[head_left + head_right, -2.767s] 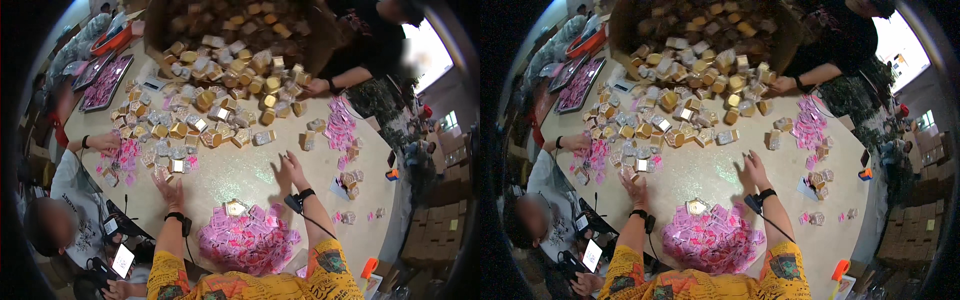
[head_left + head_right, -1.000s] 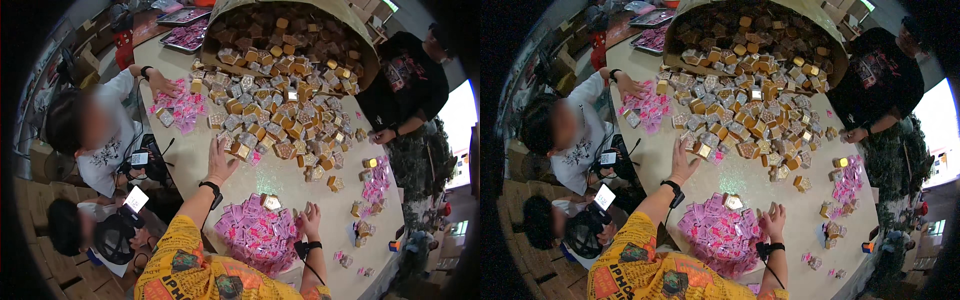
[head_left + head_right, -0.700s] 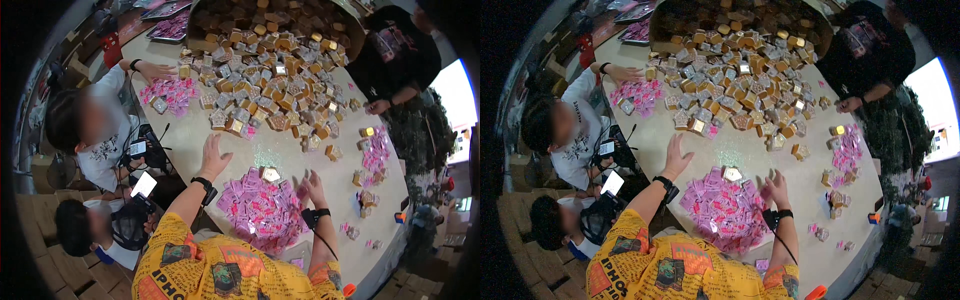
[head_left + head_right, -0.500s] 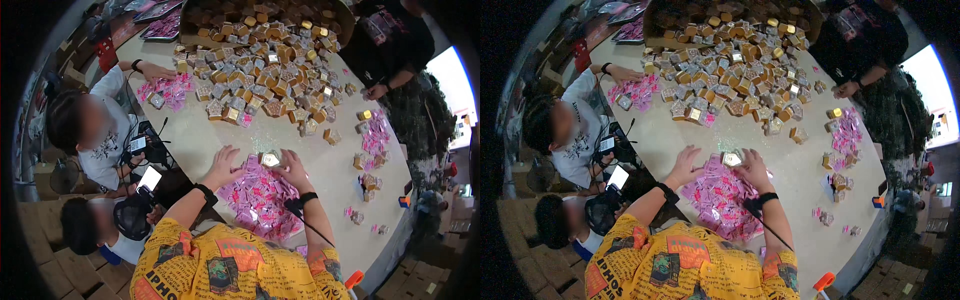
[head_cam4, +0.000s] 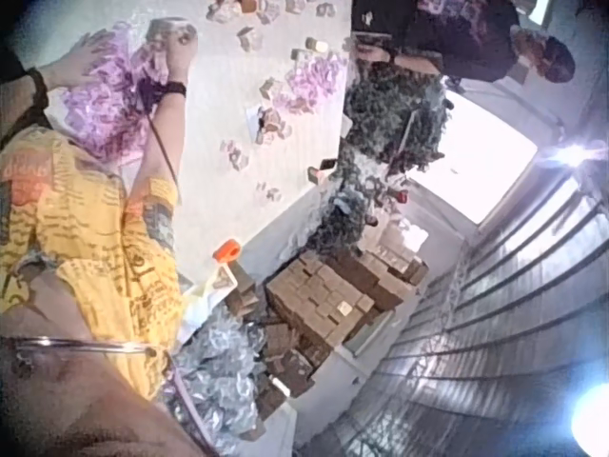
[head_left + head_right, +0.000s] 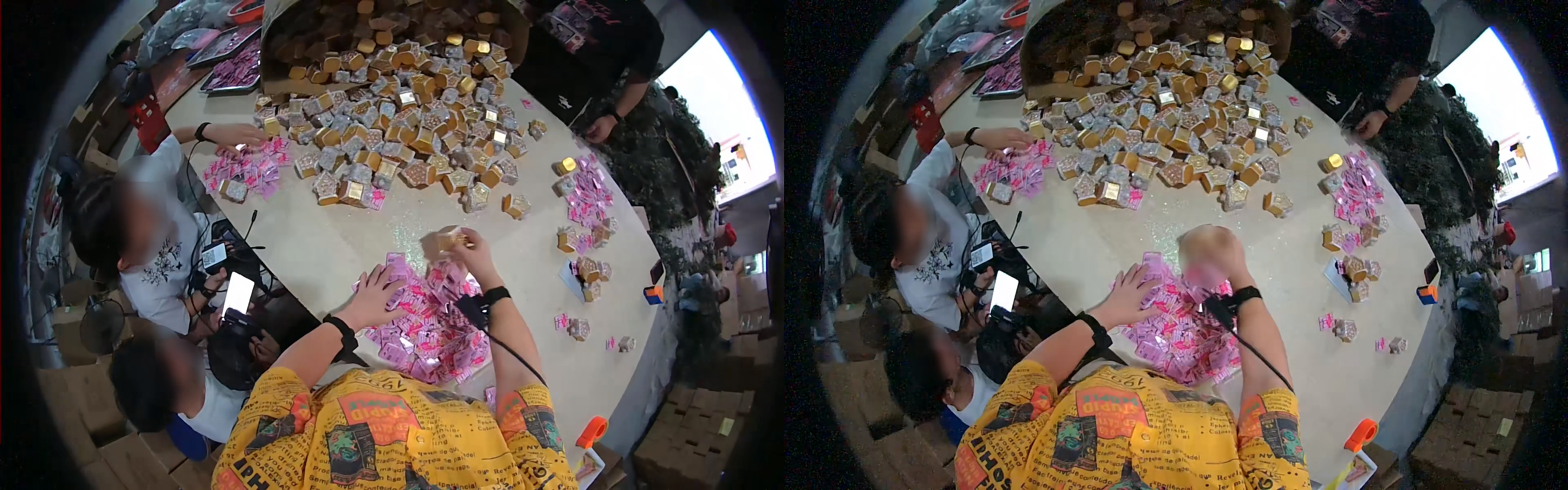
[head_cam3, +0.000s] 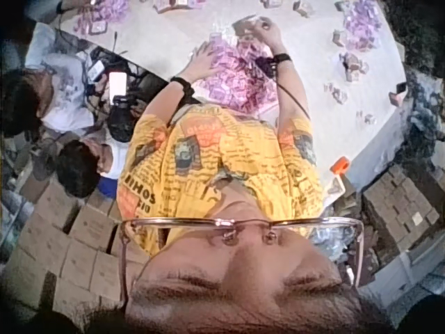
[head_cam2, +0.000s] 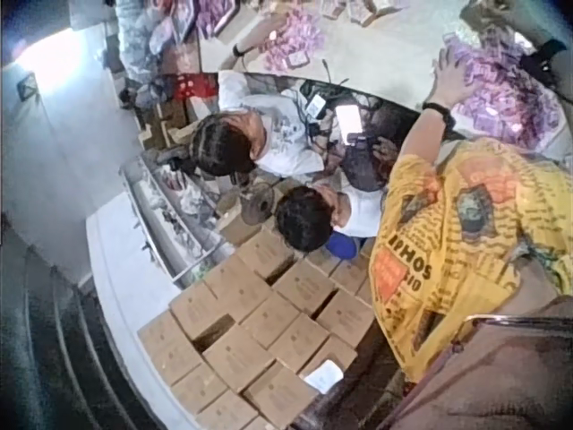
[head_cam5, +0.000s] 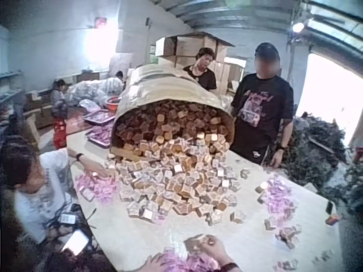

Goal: The person packs small pink paper items into clear plastic bags containing gold-wrapped cubes. They place the filled bags on a table while coworkers sort similar items in the background.

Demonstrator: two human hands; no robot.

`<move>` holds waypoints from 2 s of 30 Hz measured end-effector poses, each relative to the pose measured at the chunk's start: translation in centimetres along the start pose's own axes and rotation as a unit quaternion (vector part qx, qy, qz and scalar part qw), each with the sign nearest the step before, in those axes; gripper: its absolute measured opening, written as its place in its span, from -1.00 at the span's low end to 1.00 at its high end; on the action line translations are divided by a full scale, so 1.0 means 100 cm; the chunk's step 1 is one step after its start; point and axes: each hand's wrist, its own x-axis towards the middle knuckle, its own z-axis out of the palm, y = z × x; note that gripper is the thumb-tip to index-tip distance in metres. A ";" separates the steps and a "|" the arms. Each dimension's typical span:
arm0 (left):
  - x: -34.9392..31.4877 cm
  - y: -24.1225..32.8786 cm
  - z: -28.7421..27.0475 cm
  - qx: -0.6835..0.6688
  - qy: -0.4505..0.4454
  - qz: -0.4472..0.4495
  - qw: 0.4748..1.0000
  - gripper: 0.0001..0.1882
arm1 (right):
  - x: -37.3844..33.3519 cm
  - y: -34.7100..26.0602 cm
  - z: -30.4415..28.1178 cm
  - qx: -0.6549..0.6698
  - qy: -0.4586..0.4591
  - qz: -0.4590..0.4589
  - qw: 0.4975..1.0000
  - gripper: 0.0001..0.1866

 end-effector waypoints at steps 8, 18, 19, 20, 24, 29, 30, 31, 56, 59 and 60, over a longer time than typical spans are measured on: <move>-0.011 0.000 -0.008 -0.027 0.026 -0.007 0.999 -0.17 | -0.057 -0.009 -0.079 0.273 0.016 0.172 0.946 -0.55; 0.019 0.044 -0.009 -0.170 0.119 0.011 0.978 -0.46 | -0.095 -0.004 -0.068 0.383 0.002 0.161 0.910 -0.58; 0.023 0.057 -0.012 -0.198 0.117 0.010 0.973 -0.45 | -0.097 -0.007 -0.066 0.396 0.003 0.156 0.905 -0.58; 0.028 0.069 -0.013 -0.245 0.112 0.018 0.963 -0.43 | -0.098 -0.009 -0.063 0.410 0.002 0.152 0.899 -0.58; 0.042 0.091 0.002 -0.424 0.071 0.041 0.902 -0.36 | -0.103 -0.024 -0.047 0.461 -0.028 0.142 0.875 -0.58; 0.043 0.120 -0.017 -0.488 -0.033 -0.029 0.872 -0.61 | -0.119 -0.035 -0.046 0.469 0.035 0.111 0.876 -0.65; 0.041 0.125 -0.023 -0.458 -0.047 -0.049 0.886 -0.68 | -0.122 -0.032 -0.047 0.422 0.076 0.071 0.900 -0.61; 0.035 0.133 -0.030 -0.501 -0.006 -0.033 0.865 -0.79 | -0.123 -0.028 -0.046 0.374 0.114 0.028 0.920 -0.57; -0.040 -0.027 0.057 -0.132 0.236 -0.081 0.959 -0.60 | -0.136 0.059 -0.038 -0.154 0.026 0.045 0.987 -0.51; -0.033 0.000 0.049 -0.142 0.220 -0.075 0.962 -0.59 | -0.113 0.109 -0.043 -0.164 0.004 0.019 0.986 -0.55; -0.034 0.000 0.043 -0.149 0.212 -0.080 0.962 -0.59 | -0.109 0.115 -0.042 -0.156 -0.008 0.022 0.987 -0.53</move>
